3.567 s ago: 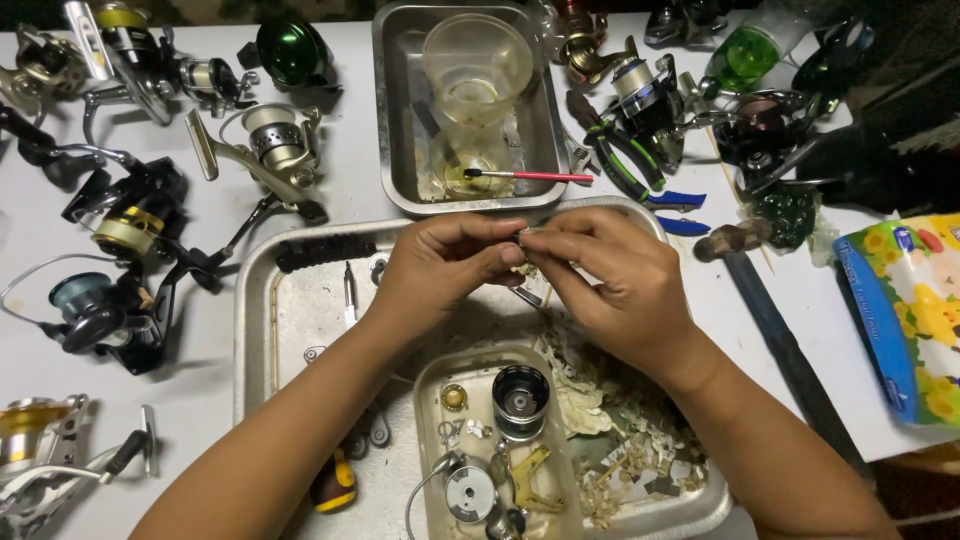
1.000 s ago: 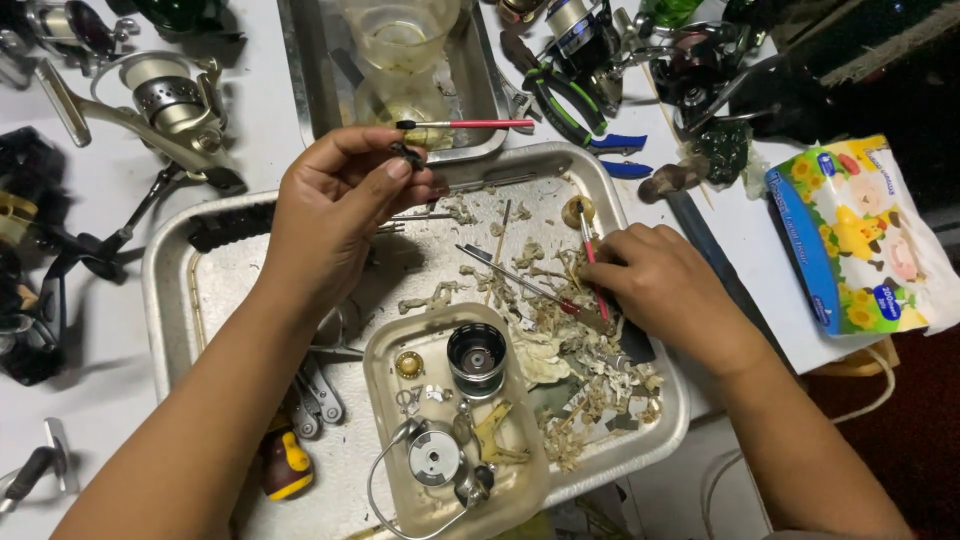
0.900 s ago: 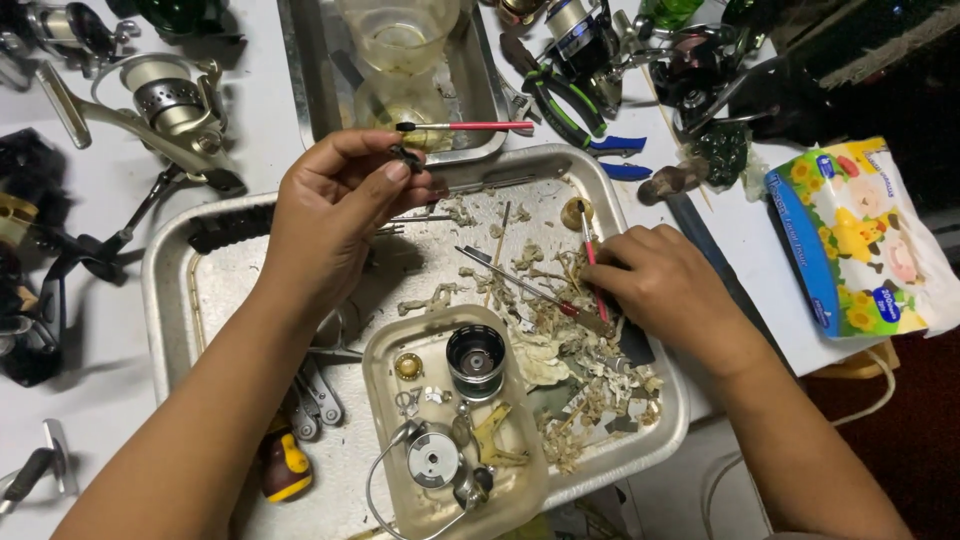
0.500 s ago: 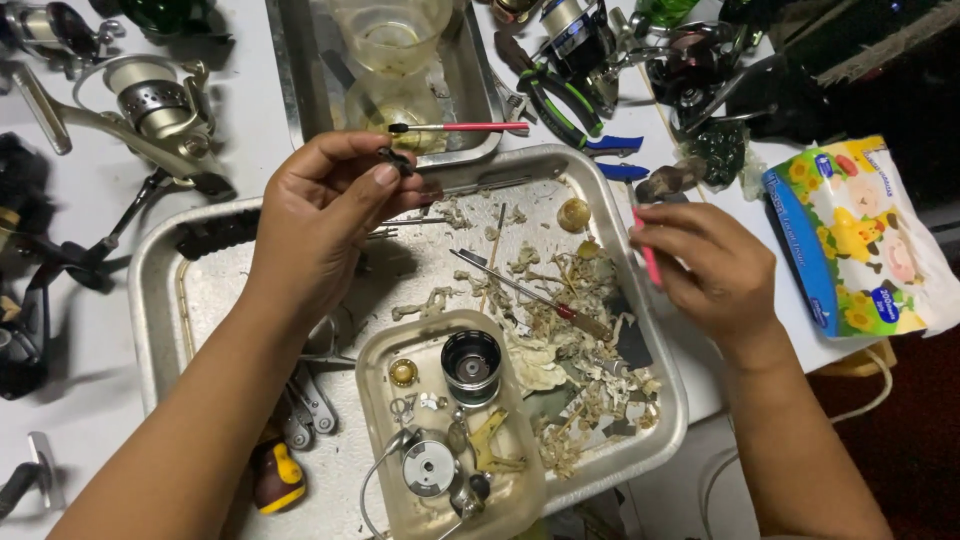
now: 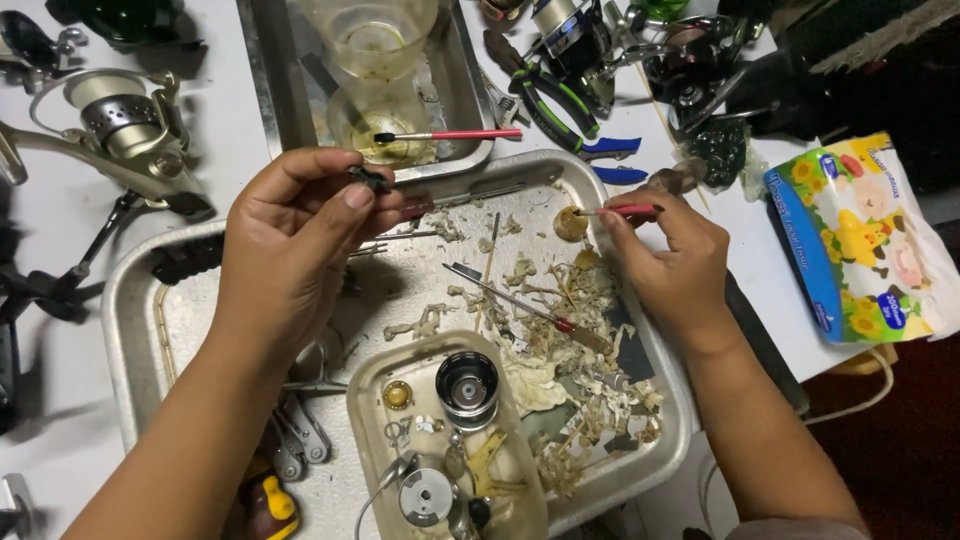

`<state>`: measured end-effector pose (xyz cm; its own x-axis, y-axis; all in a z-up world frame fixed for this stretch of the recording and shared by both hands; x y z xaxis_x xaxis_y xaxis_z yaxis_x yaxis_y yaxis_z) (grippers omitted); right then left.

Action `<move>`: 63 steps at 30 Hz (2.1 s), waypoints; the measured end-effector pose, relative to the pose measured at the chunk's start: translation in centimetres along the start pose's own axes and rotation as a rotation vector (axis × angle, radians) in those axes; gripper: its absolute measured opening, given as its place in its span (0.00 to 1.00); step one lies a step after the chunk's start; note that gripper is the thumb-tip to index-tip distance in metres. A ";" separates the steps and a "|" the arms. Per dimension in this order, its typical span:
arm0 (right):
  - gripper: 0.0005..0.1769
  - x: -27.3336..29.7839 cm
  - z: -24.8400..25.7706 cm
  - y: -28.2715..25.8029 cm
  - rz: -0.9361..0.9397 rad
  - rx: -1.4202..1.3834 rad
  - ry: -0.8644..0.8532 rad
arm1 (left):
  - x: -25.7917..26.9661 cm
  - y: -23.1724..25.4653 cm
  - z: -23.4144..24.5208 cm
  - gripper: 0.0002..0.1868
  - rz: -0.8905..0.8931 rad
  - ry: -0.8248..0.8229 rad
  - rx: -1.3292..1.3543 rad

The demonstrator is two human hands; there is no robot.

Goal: The person disassembles a fishing reel, removes the spool, and cleans the internal components using a small brush. They then wipe the parts with a cloth and place them into a metal tray alongside other disassembled reel parts.

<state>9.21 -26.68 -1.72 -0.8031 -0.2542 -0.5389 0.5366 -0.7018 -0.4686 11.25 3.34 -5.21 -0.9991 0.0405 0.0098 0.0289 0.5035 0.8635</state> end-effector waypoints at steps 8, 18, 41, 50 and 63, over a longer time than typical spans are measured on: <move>0.06 0.2 -1.0 0.7 0.005 0.029 -0.019 | 0.1 -0.1 0.4 0.13 0.022 0.032 -0.011; 0.09 0.0 -0.5 3.3 -0.262 -0.093 0.007 | 0.0 -0.6 1.0 0.13 0.053 0.069 -0.012; 0.08 -2.9 1.8 -0.3 -0.363 -0.795 0.303 | -0.1 -2.1 -0.9 0.15 0.136 -0.039 0.077; 0.07 -1.9 -1.0 -5.4 -0.096 -0.765 0.223 | 0.4 -3.2 -2.3 0.15 0.199 -0.146 0.070; 0.06 -0.8 -2.0 -5.3 -0.029 -0.678 0.167 | 0.9 -3.4 -3.1 0.16 0.261 -0.139 -0.002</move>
<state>7.49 -21.39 -0.18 -0.7980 -0.0983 -0.5946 0.6026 -0.1231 -0.7885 10.17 -1.05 -6.60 -0.9443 0.2865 0.1622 0.2838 0.4588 0.8420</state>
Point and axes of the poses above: each hand's wrist, its own x-axis away from the middle knuckle, its own z-axis out of the back of the hand, y = z × x, the point moved 9 cm from there along -x, towards the middle knuckle
